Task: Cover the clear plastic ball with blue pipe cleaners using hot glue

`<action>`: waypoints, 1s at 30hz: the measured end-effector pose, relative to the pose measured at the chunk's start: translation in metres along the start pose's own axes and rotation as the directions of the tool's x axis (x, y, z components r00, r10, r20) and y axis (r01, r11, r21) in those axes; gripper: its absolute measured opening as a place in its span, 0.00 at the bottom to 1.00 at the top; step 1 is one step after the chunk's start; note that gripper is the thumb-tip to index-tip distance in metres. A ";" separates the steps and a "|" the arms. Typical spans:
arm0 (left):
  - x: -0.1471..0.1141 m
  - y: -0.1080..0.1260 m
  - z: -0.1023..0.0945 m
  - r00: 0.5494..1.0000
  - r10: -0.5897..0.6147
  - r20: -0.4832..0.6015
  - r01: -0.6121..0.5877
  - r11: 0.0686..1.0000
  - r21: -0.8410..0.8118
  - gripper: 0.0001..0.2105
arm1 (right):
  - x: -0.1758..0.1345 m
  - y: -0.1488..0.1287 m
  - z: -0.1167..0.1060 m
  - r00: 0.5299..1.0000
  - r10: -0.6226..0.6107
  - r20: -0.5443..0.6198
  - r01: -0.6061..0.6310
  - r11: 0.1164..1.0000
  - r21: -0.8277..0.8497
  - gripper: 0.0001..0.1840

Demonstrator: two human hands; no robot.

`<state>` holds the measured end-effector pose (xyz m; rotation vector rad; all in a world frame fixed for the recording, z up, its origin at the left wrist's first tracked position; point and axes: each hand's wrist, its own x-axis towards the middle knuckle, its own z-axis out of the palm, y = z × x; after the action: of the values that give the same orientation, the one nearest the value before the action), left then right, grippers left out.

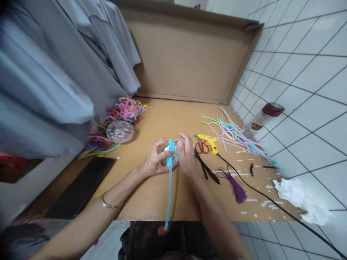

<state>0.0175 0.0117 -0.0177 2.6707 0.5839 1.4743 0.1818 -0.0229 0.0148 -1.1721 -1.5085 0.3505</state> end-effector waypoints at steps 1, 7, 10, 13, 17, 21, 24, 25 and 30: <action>0.000 0.000 0.000 1.000 -0.011 0.001 0.011 1.000 -0.011 0.21 | 0.000 -0.001 -0.001 1.000 0.000 0.008 0.000 1.000 -0.014 0.21; 0.000 0.001 -0.002 0.997 -0.066 0.025 0.068 0.996 -0.051 0.22 | 0.003 -0.005 -0.005 0.986 -0.136 0.092 0.154 0.958 -0.241 0.22; -0.001 -0.001 -0.003 0.993 -0.101 0.067 0.104 0.994 -0.046 0.23 | 0.004 -0.003 -0.003 0.961 -0.235 0.144 0.268 0.918 -0.292 0.22; -0.001 -0.003 -0.003 0.988 -0.128 0.088 0.132 0.990 -0.048 0.24 | 0.004 -0.001 -0.002 0.945 -0.290 0.150 0.322 0.901 -0.291 0.22; 0.001 -0.004 -0.001 0.991 -0.132 0.023 0.134 0.985 -0.107 0.24 | 0.001 -0.003 -0.003 0.954 -0.284 0.100 0.300 0.925 -0.234 0.21; 0.006 -0.003 -0.003 0.963 -0.267 -0.037 0.253 0.943 -0.217 0.27 | -0.003 -0.003 -0.004 0.994 -0.107 -0.020 0.106 0.994 -0.024 0.20; 0.012 -0.002 -0.006 0.894 -0.447 -0.034 0.420 0.862 -0.283 0.29 | -0.002 0.004 -0.004 0.997 0.001 -0.081 0.010 0.991 0.130 0.18; 0.013 -0.001 -0.007 0.865 -0.502 -0.021 0.473 0.828 -0.302 0.30 | -0.001 0.006 -0.004 0.995 0.021 -0.093 -0.006 0.988 0.155 0.18; 0.018 -0.002 -0.013 0.756 -0.646 0.106 0.637 0.687 -0.349 0.27 | -0.001 0.010 -0.002 0.994 0.060 -0.090 -0.044 0.984 0.171 0.16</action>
<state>0.0147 0.0180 0.0036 1.8612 1.0037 1.2379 0.1884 -0.0202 0.0074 -1.0802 -1.3408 0.4428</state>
